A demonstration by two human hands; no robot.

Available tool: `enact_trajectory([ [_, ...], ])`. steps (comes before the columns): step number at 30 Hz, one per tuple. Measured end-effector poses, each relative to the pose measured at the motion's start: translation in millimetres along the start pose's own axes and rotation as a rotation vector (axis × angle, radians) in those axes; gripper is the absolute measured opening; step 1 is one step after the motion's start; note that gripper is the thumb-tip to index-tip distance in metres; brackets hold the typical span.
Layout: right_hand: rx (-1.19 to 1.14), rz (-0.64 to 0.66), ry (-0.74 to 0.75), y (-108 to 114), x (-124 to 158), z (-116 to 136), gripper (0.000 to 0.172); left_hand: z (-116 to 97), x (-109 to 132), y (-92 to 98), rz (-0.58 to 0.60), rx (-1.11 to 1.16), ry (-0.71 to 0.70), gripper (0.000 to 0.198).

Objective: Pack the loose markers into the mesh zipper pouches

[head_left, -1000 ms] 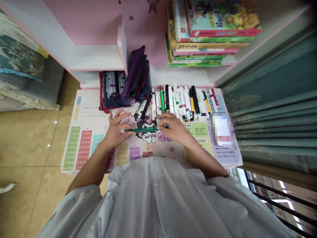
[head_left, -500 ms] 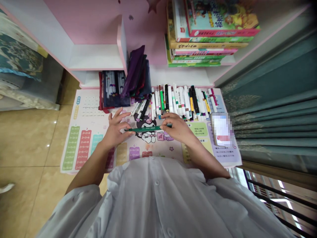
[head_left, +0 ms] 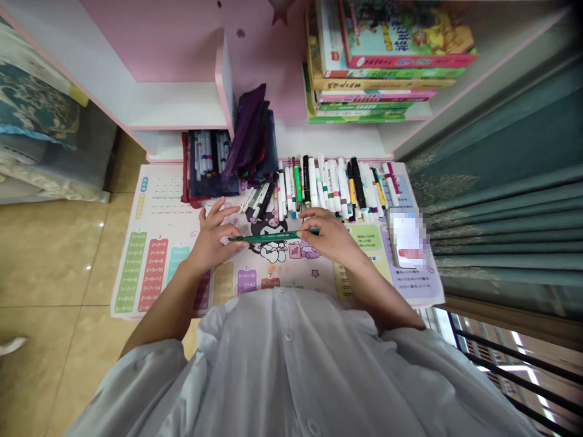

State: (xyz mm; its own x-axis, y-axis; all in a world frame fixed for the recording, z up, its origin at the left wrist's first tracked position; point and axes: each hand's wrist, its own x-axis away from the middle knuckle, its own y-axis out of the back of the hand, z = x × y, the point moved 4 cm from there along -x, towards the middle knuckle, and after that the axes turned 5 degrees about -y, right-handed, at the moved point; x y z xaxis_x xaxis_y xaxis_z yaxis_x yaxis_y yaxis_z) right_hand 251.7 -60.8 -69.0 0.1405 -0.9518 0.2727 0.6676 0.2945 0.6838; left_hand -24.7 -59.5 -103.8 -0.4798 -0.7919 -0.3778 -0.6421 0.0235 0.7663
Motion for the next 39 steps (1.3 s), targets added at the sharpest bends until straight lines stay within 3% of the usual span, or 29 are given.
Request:
enact_trajectory([
  [39,0.001,-0.105,-0.014,12,4,-24,0.020,1,-2,-0.1,0.037,-0.016,0.051,0.037],
])
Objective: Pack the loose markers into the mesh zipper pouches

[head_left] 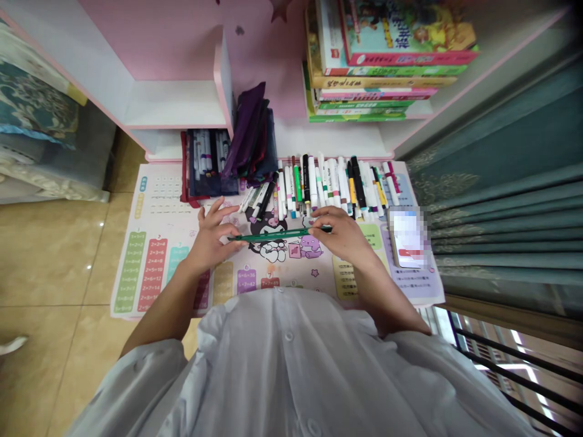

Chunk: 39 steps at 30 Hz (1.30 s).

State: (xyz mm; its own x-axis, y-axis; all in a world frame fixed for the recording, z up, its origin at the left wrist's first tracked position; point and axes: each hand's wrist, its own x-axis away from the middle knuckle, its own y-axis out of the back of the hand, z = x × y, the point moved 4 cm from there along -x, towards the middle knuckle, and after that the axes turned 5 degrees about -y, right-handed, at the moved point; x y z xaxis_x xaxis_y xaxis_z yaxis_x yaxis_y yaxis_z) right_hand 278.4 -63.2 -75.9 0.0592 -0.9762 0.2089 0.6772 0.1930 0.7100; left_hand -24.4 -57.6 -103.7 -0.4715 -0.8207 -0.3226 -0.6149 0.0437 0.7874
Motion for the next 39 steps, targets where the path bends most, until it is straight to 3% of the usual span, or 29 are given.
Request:
enact_trajectory([
  [39,-0.011,-0.082,-0.048,17,1,-17,0.015,0,0,1.7,-0.001,0.001,0.008,0.035],
])
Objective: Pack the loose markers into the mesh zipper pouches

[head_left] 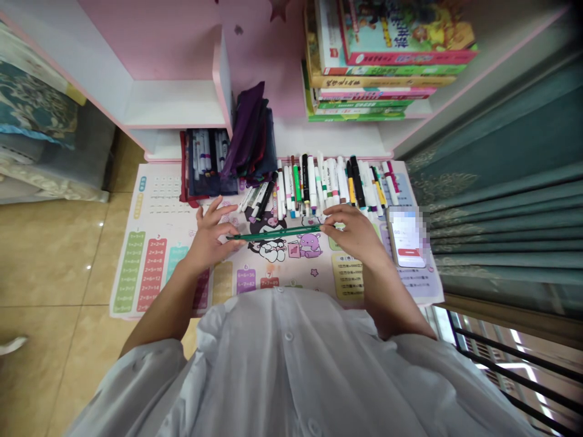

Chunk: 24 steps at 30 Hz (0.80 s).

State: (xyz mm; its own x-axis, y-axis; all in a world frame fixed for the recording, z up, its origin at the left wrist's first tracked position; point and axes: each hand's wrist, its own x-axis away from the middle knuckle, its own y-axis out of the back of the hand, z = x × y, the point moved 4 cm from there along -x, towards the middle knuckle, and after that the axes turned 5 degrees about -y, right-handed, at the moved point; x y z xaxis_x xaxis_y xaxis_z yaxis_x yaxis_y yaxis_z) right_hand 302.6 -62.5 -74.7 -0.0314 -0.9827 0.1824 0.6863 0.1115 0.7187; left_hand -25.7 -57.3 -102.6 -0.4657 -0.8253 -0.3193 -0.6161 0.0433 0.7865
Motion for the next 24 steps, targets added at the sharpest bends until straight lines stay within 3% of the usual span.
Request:
enact_trajectory([
  [24,-0.032,-0.103,-0.045,12,2,-15,0.011,-2,-2,0.6,-0.017,0.015,0.010,0.039],
])
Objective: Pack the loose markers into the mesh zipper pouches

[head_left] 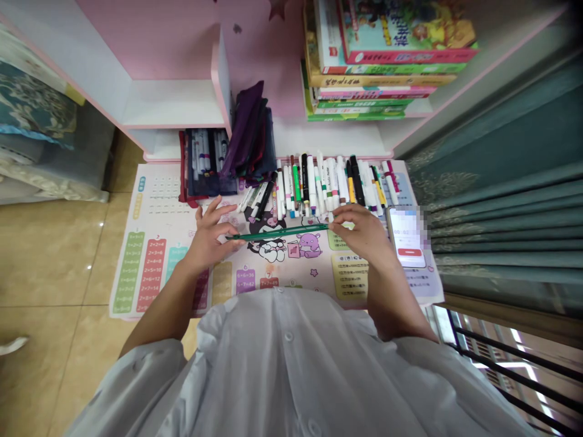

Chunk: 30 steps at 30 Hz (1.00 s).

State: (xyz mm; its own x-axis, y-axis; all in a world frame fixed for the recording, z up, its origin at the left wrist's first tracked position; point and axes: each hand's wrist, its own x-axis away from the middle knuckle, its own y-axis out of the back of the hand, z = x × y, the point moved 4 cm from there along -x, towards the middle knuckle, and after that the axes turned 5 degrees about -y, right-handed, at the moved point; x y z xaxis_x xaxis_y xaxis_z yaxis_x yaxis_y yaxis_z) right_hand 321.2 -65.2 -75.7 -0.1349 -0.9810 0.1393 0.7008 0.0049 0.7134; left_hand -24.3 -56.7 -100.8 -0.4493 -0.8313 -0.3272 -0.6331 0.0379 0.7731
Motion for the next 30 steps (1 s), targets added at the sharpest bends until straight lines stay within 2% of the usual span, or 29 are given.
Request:
enact_trajectory([
  [15,0.026,-0.028,-0.043,6,0,-9,0.014,0,-1,-0.3,0.005,-0.005,-0.020,0.037],
  [21,0.023,-0.048,-0.012,6,-2,-15,0.017,0,1,-1.2,0.016,-0.014,-0.023,0.034],
  [30,0.003,-0.062,-0.023,9,-3,-21,0.016,0,-1,-2.8,0.042,-0.002,0.023,0.036],
])
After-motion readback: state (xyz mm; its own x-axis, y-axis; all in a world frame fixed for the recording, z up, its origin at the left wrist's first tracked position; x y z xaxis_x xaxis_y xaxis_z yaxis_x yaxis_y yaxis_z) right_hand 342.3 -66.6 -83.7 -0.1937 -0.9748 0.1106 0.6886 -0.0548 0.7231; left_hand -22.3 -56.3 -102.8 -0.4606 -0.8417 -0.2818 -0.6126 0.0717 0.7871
